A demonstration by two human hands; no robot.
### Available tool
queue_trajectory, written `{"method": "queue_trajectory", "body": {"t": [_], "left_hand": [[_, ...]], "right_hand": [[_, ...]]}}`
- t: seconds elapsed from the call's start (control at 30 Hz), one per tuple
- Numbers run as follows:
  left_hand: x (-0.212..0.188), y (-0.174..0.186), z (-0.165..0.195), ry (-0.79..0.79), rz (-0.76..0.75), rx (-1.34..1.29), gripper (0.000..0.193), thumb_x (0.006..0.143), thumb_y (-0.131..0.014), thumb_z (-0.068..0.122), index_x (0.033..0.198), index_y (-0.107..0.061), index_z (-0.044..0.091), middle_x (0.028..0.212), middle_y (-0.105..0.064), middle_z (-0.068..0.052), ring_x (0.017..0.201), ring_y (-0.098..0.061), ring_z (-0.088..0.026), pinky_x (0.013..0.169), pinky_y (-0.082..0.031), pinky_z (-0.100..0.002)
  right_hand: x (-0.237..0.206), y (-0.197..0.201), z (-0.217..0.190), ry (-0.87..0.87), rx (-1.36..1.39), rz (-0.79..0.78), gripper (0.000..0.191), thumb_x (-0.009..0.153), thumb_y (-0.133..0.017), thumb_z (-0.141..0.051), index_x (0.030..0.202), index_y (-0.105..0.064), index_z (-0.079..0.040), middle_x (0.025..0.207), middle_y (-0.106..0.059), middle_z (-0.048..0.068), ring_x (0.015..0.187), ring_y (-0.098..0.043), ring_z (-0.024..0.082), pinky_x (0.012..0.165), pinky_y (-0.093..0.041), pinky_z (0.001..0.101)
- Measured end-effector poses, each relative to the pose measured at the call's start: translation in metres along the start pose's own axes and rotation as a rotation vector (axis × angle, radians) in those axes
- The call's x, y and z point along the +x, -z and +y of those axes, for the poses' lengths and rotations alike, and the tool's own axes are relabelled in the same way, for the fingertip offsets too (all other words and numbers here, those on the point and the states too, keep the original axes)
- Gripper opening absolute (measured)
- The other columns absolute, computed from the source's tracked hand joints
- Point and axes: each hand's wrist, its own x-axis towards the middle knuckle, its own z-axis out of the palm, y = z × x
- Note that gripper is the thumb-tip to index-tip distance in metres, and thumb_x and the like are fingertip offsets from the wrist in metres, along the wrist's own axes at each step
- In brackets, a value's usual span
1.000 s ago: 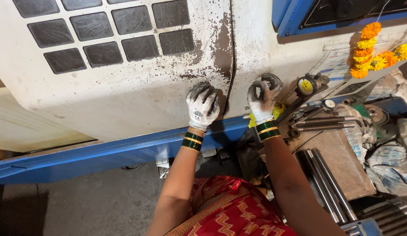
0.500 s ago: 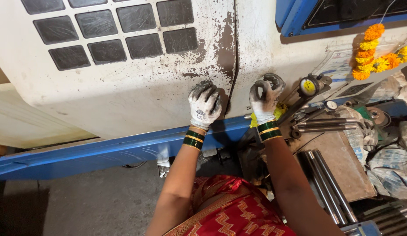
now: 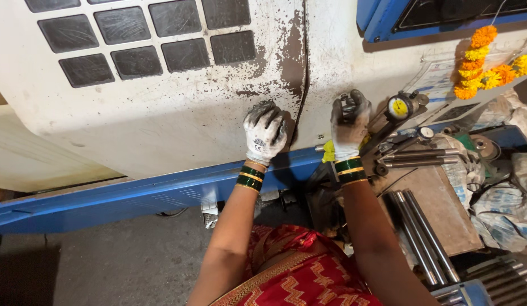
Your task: The person opens a lathe door, removes a cylindrical metal part from the chuck, and measures its diameter with a caliper. They then wipe the part with a cloth and place it on a nearby surface. The person repeats this process with another metal part.
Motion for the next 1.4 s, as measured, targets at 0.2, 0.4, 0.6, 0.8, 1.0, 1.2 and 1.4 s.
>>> {"method": "queue_trajectory", "body": {"t": [0.2,0.4,0.6,0.8,1.0,1.2,1.4], "left_hand": [[0.001,0.001,0.000,0.002,-0.011,0.012,0.034,0.083,-0.074,0.020,0.116,-0.068,0.015,0.129,-0.062,-0.007,0.128,-0.055,-0.031,0.110,-0.040,-0.052],[0.000,0.000,0.002,0.014,-0.002,0.006,0.033,0.084,-0.074,0.020,0.116,-0.068,0.015,0.131,-0.062,-0.007,0.129,-0.055,-0.032,0.110,-0.039,-0.052],[-0.003,-0.002,-0.001,0.010,-0.014,0.007,0.035,0.083,-0.074,0.021,0.117,-0.068,0.015,0.131,-0.062,-0.007,0.129,-0.055,-0.032,0.111,-0.039,-0.053],[-0.004,-0.002,-0.002,0.011,-0.024,0.006,0.036,0.083,-0.074,0.022,0.118,-0.067,0.015,0.131,-0.061,-0.008,0.129,-0.054,-0.033,0.110,-0.039,-0.053],[-0.003,-0.001,-0.001,0.012,-0.027,0.015,0.036,0.083,-0.074,0.021,0.117,-0.067,0.015,0.132,-0.062,-0.007,0.130,-0.054,-0.032,0.111,-0.039,-0.053],[-0.001,-0.001,0.000,0.015,-0.023,0.018,0.035,0.084,-0.074,0.021,0.118,-0.068,0.016,0.132,-0.062,-0.007,0.130,-0.054,-0.032,0.111,-0.040,-0.052],[-0.001,0.000,0.000,0.004,-0.025,0.011,0.036,0.083,-0.074,0.021,0.117,-0.067,0.016,0.130,-0.062,-0.007,0.129,-0.054,-0.032,0.111,-0.039,-0.053]], "right_hand": [[0.003,-0.019,0.029,0.105,-0.065,-0.015,0.045,0.110,-0.058,-0.048,0.124,-0.056,-0.006,0.102,-0.065,0.015,0.081,-0.069,0.024,0.066,-0.064,0.0387],[0.009,-0.012,0.021,0.132,-0.040,-0.054,0.033,0.111,-0.058,-0.035,0.125,-0.056,-0.005,0.103,-0.064,0.019,0.081,-0.067,0.025,0.062,-0.063,0.0370],[0.009,-0.003,0.001,0.048,0.076,-0.082,0.037,0.112,-0.056,-0.037,0.129,-0.055,-0.004,0.099,-0.066,0.013,0.080,-0.068,0.021,0.069,-0.063,0.0360],[0.006,-0.004,0.000,0.063,0.117,-0.055,0.033,0.115,-0.054,-0.044,0.121,-0.056,-0.011,0.095,-0.067,0.011,0.078,-0.068,0.019,0.072,-0.062,0.0371],[0.005,-0.011,0.008,-0.075,0.179,-0.115,0.045,0.109,-0.050,-0.050,0.129,-0.053,-0.010,0.094,-0.067,0.010,0.074,-0.068,0.019,0.067,-0.064,0.0336],[0.004,-0.006,0.004,0.017,0.175,-0.100,0.043,0.113,-0.052,-0.047,0.131,-0.052,-0.008,0.103,-0.067,0.012,0.088,-0.071,0.022,0.079,-0.065,0.0373],[0.006,-0.002,-0.005,-0.058,0.241,-0.115,0.042,0.110,-0.053,-0.047,0.126,-0.053,-0.008,0.101,-0.067,0.011,0.085,-0.071,0.022,0.076,-0.065,0.0369]]}}
